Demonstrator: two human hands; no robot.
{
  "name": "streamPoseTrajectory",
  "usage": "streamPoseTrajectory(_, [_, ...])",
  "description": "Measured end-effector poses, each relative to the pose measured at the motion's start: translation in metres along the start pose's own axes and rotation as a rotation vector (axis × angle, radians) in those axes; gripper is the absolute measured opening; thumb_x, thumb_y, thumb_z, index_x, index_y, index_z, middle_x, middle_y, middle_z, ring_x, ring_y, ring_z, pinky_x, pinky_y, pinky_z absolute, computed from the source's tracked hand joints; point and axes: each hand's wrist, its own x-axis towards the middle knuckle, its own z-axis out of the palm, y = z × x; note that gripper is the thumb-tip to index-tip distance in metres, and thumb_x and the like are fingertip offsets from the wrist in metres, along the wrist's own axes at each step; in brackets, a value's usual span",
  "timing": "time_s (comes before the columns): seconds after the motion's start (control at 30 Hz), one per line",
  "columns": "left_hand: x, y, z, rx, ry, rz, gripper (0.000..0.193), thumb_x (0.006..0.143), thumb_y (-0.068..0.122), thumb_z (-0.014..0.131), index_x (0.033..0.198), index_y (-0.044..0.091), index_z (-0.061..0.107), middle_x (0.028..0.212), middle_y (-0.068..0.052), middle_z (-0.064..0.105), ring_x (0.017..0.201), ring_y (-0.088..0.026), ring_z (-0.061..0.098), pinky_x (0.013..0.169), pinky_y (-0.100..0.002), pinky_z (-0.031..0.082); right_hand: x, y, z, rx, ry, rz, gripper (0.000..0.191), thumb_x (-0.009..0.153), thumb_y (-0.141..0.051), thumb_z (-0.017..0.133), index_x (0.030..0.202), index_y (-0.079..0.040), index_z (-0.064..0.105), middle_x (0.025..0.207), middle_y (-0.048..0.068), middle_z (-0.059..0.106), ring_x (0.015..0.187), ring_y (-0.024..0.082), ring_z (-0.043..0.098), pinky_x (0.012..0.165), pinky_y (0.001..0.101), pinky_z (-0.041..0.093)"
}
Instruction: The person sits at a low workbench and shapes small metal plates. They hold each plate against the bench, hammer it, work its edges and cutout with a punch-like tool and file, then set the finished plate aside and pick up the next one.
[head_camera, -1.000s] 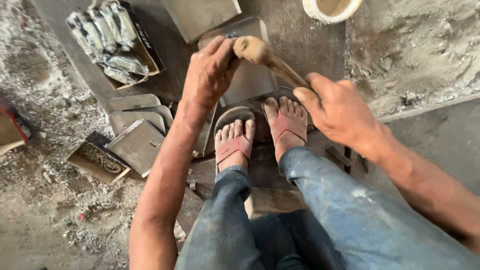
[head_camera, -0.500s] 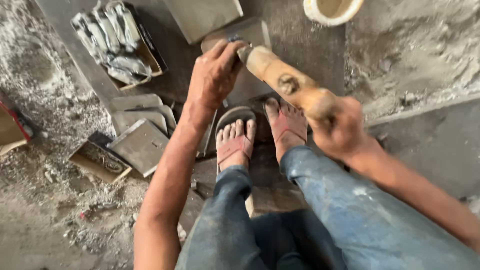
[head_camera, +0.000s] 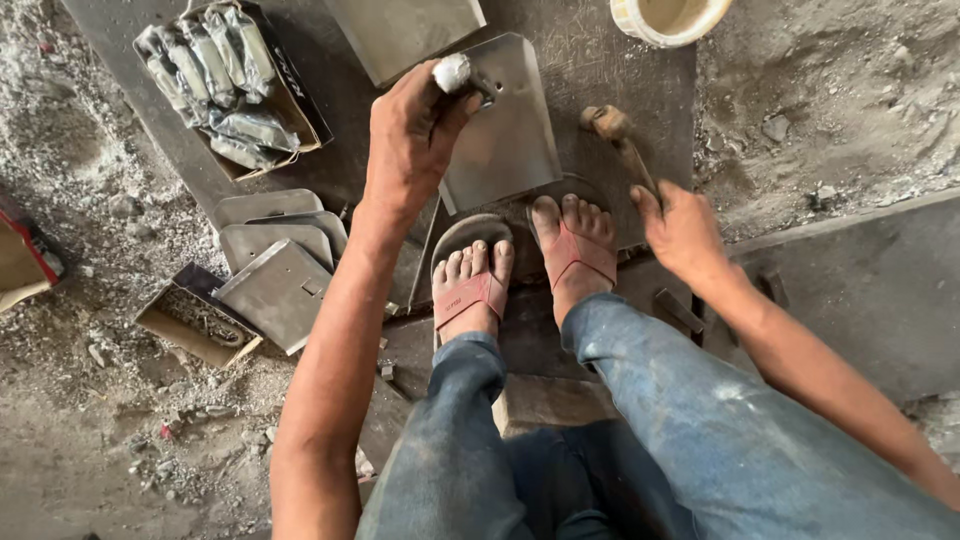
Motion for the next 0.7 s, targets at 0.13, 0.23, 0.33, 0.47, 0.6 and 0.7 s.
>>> streamPoseTrajectory(0.13, [0.004, -0.002, -0.003, 0.017, 0.051, 0.082, 0.019, 0.103, 0.009, 0.075, 0.118, 0.003, 0.066, 0.103, -0.014, 0.07, 0.091, -0.03, 0.071, 0.082, -0.035, 0.056, -0.002, 0.003, 0.006, 0.05, -0.031, 0.043, 0.041, 0.108, -0.038, 0.059, 0.098, 0.001, 0.065, 0.074, 0.028, 0.06, 0.077, 0.052, 0.062, 0.06, 0.0523, 0.047])
streamPoseTrajectory(0.23, [0.008, -0.004, -0.005, 0.012, 0.085, 0.01, 0.021, 0.103, 0.011, 0.075, 0.119, 0.002, 0.066, 0.105, -0.014, 0.071, 0.095, -0.031, 0.072, 0.085, -0.037, 0.058, -0.001, 0.003, 0.008, 0.054, -0.039, 0.074, 0.041, 0.108, -0.038, 0.059, 0.098, 0.001, 0.065, 0.072, 0.028, 0.059, 0.075, 0.052, 0.062, 0.059, 0.0521, 0.046])
streamPoseTrajectory(0.33, [0.011, -0.008, -0.006, 0.202, 0.076, 0.164, 0.024, 0.101, 0.014, 0.078, 0.119, 0.002, 0.066, 0.112, -0.016, 0.071, 0.11, -0.037, 0.069, 0.094, -0.043, 0.054, -0.002, 0.003, 0.01, 0.053, -0.029, 0.066, 0.04, 0.108, -0.038, 0.06, 0.099, 0.001, 0.065, 0.072, 0.028, 0.06, 0.075, 0.051, 0.062, 0.059, 0.052, 0.046])
streamPoseTrajectory(0.47, [0.013, -0.01, -0.005, 0.29, 0.042, 0.244, 0.027, 0.1, 0.019, 0.079, 0.117, 0.003, 0.066, 0.115, -0.015, 0.071, 0.121, -0.039, 0.065, 0.103, -0.047, 0.05, -0.002, 0.005, 0.011, 0.049, -0.032, 0.066, 0.041, 0.108, -0.038, 0.06, 0.098, 0.001, 0.065, 0.073, 0.028, 0.06, 0.075, 0.052, 0.062, 0.06, 0.0518, 0.046])
streamPoseTrajectory(0.6, [0.012, -0.008, -0.007, 0.213, -0.052, 0.144, 0.027, 0.102, 0.019, 0.078, 0.121, 0.003, 0.067, 0.114, -0.014, 0.072, 0.115, -0.039, 0.065, 0.098, -0.044, 0.053, -0.002, 0.005, 0.011, 0.072, -0.02, 0.037, 0.041, 0.108, -0.038, 0.06, 0.099, 0.001, 0.066, 0.074, 0.028, 0.061, 0.078, 0.052, 0.062, 0.06, 0.0513, 0.047])
streamPoseTrajectory(0.7, [0.011, -0.003, -0.009, 0.223, -0.064, 0.085, 0.023, 0.102, 0.02, 0.078, 0.118, 0.006, 0.069, 0.107, -0.011, 0.074, 0.106, -0.036, 0.067, 0.093, -0.043, 0.054, -0.002, 0.006, 0.011, 0.069, -0.041, 0.064, 0.043, 0.108, -0.041, 0.059, 0.099, 0.001, 0.065, 0.074, 0.029, 0.06, 0.079, 0.053, 0.062, 0.06, 0.0519, 0.047])
